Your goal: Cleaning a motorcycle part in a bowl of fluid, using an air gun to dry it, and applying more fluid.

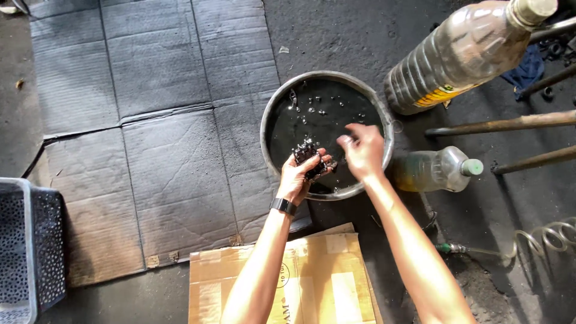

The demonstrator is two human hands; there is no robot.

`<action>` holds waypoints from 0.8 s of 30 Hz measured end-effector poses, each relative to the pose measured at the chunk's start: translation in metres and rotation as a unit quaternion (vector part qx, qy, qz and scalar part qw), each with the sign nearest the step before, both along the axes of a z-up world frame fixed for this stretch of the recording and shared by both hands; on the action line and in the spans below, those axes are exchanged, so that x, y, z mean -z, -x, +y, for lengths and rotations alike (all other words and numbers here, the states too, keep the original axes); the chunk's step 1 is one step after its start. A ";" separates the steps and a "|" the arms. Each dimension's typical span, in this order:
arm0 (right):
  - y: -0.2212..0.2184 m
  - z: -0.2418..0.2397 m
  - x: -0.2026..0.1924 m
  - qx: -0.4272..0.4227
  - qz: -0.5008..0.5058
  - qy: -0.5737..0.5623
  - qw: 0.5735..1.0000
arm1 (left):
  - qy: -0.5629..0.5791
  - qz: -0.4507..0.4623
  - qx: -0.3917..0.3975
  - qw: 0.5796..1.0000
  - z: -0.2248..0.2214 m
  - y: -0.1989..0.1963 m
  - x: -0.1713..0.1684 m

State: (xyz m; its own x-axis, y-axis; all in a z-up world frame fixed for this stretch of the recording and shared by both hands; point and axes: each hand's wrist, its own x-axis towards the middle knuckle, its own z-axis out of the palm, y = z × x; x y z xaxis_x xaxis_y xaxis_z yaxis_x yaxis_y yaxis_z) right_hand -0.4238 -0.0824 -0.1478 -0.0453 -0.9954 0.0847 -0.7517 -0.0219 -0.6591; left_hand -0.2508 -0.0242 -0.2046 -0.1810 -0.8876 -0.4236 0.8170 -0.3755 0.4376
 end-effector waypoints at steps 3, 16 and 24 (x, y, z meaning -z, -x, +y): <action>0.055 -0.044 0.052 0.026 0.084 0.049 0.995 | 0.000 0.007 -0.018 1.000 -0.005 0.001 0.004; 0.026 -0.034 -0.016 -0.018 0.054 0.052 0.997 | 0.013 0.010 -0.008 1.000 -0.003 -0.006 0.006; -0.014 0.022 0.053 0.142 -0.405 -0.005 0.903 | -0.015 0.036 -0.052 0.998 0.001 0.023 0.006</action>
State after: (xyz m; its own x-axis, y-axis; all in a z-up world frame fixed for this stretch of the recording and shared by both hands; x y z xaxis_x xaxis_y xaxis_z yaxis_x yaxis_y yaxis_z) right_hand -0.4103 -0.0607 -0.2003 -0.3418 -0.9345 -0.0994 0.0033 0.1045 -0.9945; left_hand -0.2741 -0.0236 -0.2107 -0.1191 -0.8903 -0.4396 0.8818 -0.2984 0.3653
